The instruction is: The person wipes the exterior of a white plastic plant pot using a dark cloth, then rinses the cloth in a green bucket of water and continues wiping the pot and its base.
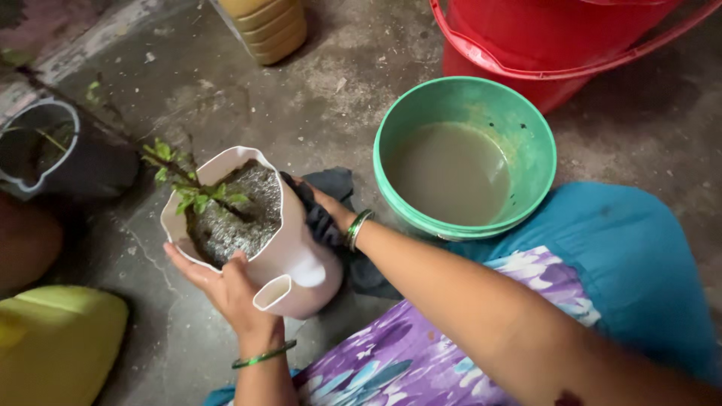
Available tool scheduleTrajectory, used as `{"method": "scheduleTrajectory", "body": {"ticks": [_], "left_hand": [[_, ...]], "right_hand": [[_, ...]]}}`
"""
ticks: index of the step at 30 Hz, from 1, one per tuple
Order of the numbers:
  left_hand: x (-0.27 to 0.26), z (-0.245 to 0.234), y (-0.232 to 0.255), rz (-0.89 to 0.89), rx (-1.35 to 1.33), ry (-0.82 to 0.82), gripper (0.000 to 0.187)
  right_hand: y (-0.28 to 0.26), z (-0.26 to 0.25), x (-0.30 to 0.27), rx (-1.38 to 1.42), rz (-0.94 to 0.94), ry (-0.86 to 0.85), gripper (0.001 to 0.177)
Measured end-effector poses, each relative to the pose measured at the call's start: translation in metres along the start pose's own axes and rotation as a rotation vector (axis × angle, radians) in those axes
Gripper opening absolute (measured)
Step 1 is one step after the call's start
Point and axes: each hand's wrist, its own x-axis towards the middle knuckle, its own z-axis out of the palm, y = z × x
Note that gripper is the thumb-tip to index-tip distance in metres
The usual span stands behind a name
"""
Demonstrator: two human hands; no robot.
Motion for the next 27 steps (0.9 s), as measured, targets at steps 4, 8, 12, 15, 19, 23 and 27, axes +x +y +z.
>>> {"method": "scheduleTrajectory", "body": {"ticks": [4, 8, 12, 15, 19, 23, 27], "left_hand": [[0.003, 0.0, -0.005, 0.053, 0.075, 0.018, 0.086], [0.002, -0.002, -0.013, 0.083, 0.155, 0.035, 0.084], [0.005, -0.004, -0.016, 0.109, 0.268, 0.058, 0.085], [0.006, -0.002, -0.017, 0.098, 0.232, 0.063, 0.086], [0.004, -0.002, -0.016, 0.126, 0.204, 0.061, 0.085], [0.002, -0.003, -0.016, 0.092, 0.167, 0.029, 0.085], [0.008, -0.01, -0.022, 0.084, 0.174, -0.022, 0.088]], "right_hand": [[0.013, -0.015, -0.018, -0.183, 0.142, 0.815, 0.046], [0.033, -0.028, -0.058, -0.269, 0.074, 0.792, 0.04], [0.053, -0.014, -0.079, -0.136, -0.146, 0.32, 0.043], [0.071, 0.025, -0.086, -0.487, -0.076, 0.927, 0.06], [0.088, 0.089, -0.076, -0.65, -0.1, 1.043, 0.067], [0.116, 0.146, -0.084, -1.635, -0.035, 0.959, 0.066], [0.121, 0.2, -0.063, -1.812, -0.109, 0.871, 0.07]]}}
